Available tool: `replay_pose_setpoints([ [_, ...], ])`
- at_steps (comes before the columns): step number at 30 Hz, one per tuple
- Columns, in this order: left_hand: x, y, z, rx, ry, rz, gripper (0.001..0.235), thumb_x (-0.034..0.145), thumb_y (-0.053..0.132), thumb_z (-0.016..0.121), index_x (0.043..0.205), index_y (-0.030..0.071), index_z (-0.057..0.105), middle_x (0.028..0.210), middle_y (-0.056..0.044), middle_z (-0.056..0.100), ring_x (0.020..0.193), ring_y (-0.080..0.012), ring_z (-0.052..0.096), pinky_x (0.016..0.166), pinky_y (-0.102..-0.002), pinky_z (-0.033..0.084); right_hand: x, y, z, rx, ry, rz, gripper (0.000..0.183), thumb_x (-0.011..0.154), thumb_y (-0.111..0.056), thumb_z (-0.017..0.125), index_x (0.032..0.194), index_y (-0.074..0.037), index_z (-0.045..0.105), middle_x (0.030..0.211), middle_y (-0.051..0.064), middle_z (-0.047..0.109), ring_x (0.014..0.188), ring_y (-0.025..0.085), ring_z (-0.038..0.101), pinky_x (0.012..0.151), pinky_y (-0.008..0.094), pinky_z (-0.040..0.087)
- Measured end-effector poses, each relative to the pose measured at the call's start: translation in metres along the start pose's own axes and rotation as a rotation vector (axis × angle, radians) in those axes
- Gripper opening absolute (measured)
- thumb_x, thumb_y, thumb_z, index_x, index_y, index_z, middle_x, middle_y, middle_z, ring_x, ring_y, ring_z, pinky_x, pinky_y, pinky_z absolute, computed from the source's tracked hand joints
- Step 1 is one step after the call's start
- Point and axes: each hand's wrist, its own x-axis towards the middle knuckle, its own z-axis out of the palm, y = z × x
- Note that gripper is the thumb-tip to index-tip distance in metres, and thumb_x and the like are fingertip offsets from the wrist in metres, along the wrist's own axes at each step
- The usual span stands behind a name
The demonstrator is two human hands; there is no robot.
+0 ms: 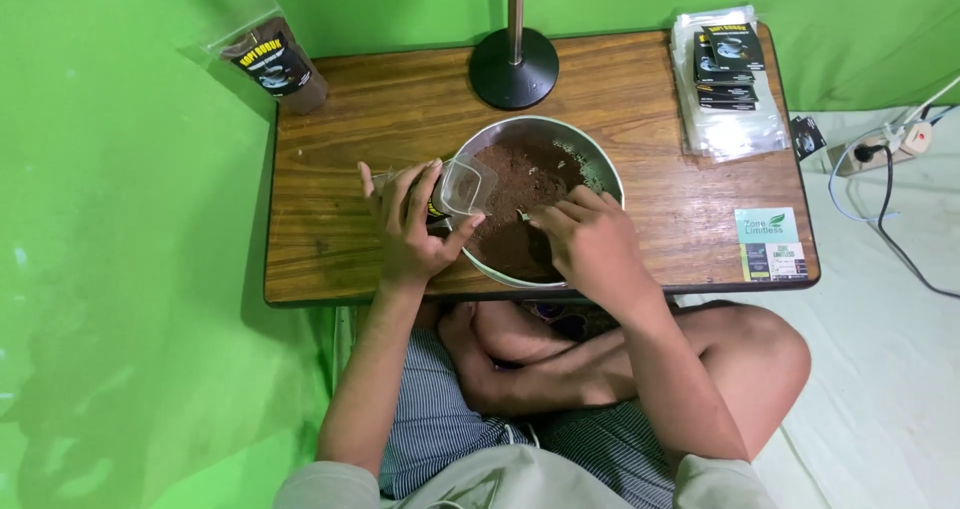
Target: Scooping coffee powder from a metal bowl into a small plastic container using a small spoon while sitting on the floor.
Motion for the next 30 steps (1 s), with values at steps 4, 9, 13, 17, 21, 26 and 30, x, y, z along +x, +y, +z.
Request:
replay_pose_setpoints([
  [4, 0.003, 0.004, -0.005, -0.062, 0.001, -0.033, 0.066, 0.091, 0.05, 0.076, 0.136, 0.003, 0.064, 0.12, -0.019, 0.066, 0.106, -0.038, 0.067, 0.107, -0.058, 0.042, -0.008, 0.016, 0.002, 0.064, -0.071, 0.131, 0.015, 0.087, 0.003, 0.074, 0.084, -0.01, 0.08, 0.071, 0.007, 0.075, 0.075, 0.025, 0.068, 0.069, 0.031, 0.049],
  [9, -0.009, -0.006, 0.005, 0.019, 0.001, 0.002, 0.067, 0.094, 0.055, 0.073, 0.137, 0.004, 0.065, 0.12, -0.017, 0.067, 0.107, -0.0344, 0.067, 0.116, -0.061, 0.024, -0.014, 0.031, -0.018, 0.329, 0.12, 0.236, 0.011, 0.092, 0.0, 0.081, 0.097, -0.009, 0.081, 0.089, 0.011, 0.078, 0.073, 0.032, 0.064, 0.07, 0.038, 0.051],
  [13, -0.012, -0.007, 0.006, 0.002, -0.007, -0.019, 0.068, 0.094, 0.057, 0.072, 0.138, 0.005, 0.065, 0.121, -0.015, 0.068, 0.107, -0.032, 0.067, 0.117, -0.062, 0.018, -0.016, 0.032, -0.023, 0.372, 0.179, 0.335, 0.012, 0.094, 0.0, 0.083, 0.097, -0.012, 0.082, 0.076, 0.009, 0.069, 0.068, 0.021, 0.061, 0.067, 0.033, 0.046],
  [17, -0.015, -0.011, 0.011, 0.014, 0.005, -0.009, 0.068, 0.094, 0.058, 0.072, 0.137, 0.006, 0.064, 0.121, -0.015, 0.067, 0.106, -0.0308, 0.068, 0.118, -0.06, 0.018, -0.012, 0.023, -0.027, 0.488, 0.271, 0.374, 0.013, 0.096, 0.003, 0.082, 0.103, -0.008, 0.082, 0.077, 0.01, 0.068, 0.066, 0.017, 0.054, 0.065, 0.028, 0.043],
  [21, -0.008, -0.004, 0.004, 0.0, -0.006, -0.026, 0.068, 0.091, 0.058, 0.074, 0.136, 0.008, 0.065, 0.122, -0.013, 0.067, 0.108, -0.0296, 0.068, 0.109, -0.051, 0.035, -0.004, 0.003, -0.017, 0.602, 0.335, 0.408, 0.012, 0.097, 0.002, 0.081, 0.106, -0.006, 0.081, 0.078, 0.009, 0.067, 0.068, 0.013, 0.048, 0.066, 0.027, 0.04],
  [26, 0.0, 0.002, -0.007, -0.014, -0.021, 0.001, 0.068, 0.09, 0.054, 0.078, 0.136, 0.007, 0.065, 0.123, -0.013, 0.066, 0.11, -0.0308, 0.068, 0.102, -0.049, 0.041, 0.015, -0.034, 0.003, 0.34, 0.333, 0.001, 0.023, 0.094, 0.012, 0.069, 0.101, -0.005, 0.081, 0.082, 0.014, 0.072, 0.07, 0.022, 0.057, 0.068, 0.031, 0.043],
  [30, 0.001, 0.003, -0.01, -0.028, -0.032, -0.001, 0.069, 0.089, 0.053, 0.079, 0.138, 0.007, 0.064, 0.124, -0.014, 0.066, 0.111, -0.032, 0.067, 0.101, -0.048, 0.044, -0.009, -0.004, 0.032, 0.106, 0.382, -0.138, 0.021, 0.091, 0.009, 0.071, 0.099, -0.007, 0.083, 0.085, 0.014, 0.077, 0.073, 0.02, 0.055, 0.071, 0.028, 0.043],
])
